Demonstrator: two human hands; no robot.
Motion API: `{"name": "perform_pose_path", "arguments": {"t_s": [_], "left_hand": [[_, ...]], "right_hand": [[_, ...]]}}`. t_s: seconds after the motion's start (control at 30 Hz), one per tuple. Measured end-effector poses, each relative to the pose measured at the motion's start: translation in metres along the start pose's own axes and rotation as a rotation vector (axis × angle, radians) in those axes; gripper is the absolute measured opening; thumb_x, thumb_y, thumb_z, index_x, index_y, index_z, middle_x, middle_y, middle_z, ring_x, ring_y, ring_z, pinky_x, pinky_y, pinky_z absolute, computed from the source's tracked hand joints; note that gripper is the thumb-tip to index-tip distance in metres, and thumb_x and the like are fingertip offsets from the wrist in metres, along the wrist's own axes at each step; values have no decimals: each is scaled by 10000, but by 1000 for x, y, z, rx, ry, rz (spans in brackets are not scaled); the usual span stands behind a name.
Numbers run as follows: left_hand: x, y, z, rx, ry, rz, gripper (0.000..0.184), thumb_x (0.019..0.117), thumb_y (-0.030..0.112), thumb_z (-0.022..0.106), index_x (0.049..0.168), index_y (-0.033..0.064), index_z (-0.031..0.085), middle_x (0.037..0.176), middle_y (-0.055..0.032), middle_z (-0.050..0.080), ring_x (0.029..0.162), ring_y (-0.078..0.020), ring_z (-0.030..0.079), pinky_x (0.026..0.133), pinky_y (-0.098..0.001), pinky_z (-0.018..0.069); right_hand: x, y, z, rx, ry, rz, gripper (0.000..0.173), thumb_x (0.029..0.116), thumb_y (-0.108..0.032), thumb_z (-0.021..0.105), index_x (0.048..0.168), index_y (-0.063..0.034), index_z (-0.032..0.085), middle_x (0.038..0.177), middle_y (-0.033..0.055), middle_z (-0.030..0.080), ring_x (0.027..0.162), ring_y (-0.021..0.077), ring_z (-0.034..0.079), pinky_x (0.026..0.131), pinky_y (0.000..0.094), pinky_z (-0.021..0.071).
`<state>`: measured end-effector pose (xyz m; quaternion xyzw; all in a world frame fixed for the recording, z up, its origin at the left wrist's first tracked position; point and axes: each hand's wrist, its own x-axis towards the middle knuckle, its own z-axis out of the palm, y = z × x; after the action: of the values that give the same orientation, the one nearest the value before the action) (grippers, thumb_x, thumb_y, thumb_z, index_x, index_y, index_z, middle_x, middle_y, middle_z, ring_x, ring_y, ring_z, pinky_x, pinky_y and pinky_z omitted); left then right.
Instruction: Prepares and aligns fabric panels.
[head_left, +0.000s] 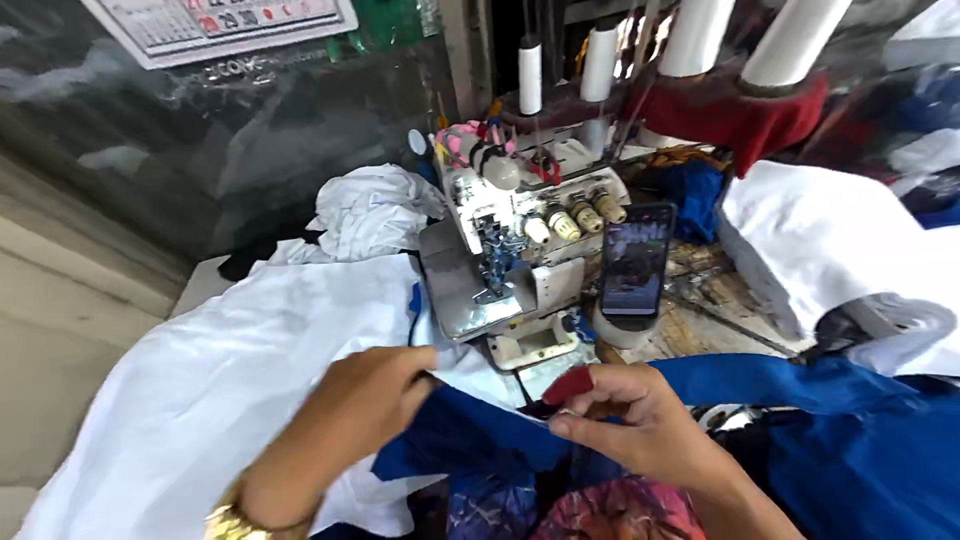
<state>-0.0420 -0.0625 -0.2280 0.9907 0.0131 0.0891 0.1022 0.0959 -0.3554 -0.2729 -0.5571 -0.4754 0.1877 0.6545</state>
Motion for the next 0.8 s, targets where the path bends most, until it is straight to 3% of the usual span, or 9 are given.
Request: {"name": "perform_pose_path", "arguments": {"t_s": [0.1,0.23,0.33,0.4,0.5,0.57,0.67,0.73,0.8], "left_hand": [[-9,-35,-13,75,-39,-68,192,943,357,660,836,200,690,633,4,596,558,-226,614,481,-531,505],[-24,-73,-18,80,60,-65,152,932,303,680,927,171,755,906,-85,660,743,-292,670,593,-572,562],[-20,-53,-28,-21,264,19,319,948,457,574,967,188,745,1223,-65,622,1076,-236,625,846,-504,552],[-4,-16,-31,-197,334,77,299,995,446,573,1009,186,720,1075,39,677,965,-97,657,815,-366,585],[18,11,-25,-480,336,79,251,1026,437,574,883,249,658,713,120,617,600,-14,574,522,-208,487],[10,-3,-22,-587,237,67,286,988,486,624,826,252,653,663,106,595,552,-21,540,492,-198,454],[-14,-34,-9,-686,74,24,209,882,460,745,851,254,728,735,101,667,604,-9,593,530,-182,496],[-19,-41,2,-688,45,37,193,982,394,641,989,226,735,906,69,694,756,-57,652,641,-222,565],[-12,-31,2,-682,109,-7,214,1047,319,503,1045,204,684,850,48,680,732,-79,647,631,-249,554]], "right_hand": [[-18,-2,-20,-84,120,35,195,910,-172,791,1058,-54,744,841,21,747,694,88,691,642,257,606],[-29,-5,-32,-285,207,127,182,935,-215,758,1065,-88,747,859,11,750,737,114,713,688,289,626],[-5,-9,-2,-445,173,93,348,933,-216,736,1263,-121,678,1207,-6,717,1072,106,703,936,367,621],[30,-19,37,-419,80,-14,585,935,-296,740,1448,-92,547,1393,53,618,1233,124,618,1031,394,559],[80,-24,77,-360,21,-58,353,958,-291,723,1222,-63,669,985,49,725,853,99,696,754,350,610],[90,-23,76,-337,-6,-13,179,990,-229,688,1006,-56,731,759,28,678,635,85,626,575,295,545],[81,-21,58,-341,-28,89,204,1010,-249,657,940,-74,734,712,-3,640,614,57,577,568,254,498],[75,-15,54,-272,-50,164,199,1013,-258,643,1046,-76,717,830,7,683,726,64,636,678,266,555],[79,-9,63,-189,-97,167,288,993,-281,674,1173,-57,666,999,52,717,875,108,695,804,325,605]]}}
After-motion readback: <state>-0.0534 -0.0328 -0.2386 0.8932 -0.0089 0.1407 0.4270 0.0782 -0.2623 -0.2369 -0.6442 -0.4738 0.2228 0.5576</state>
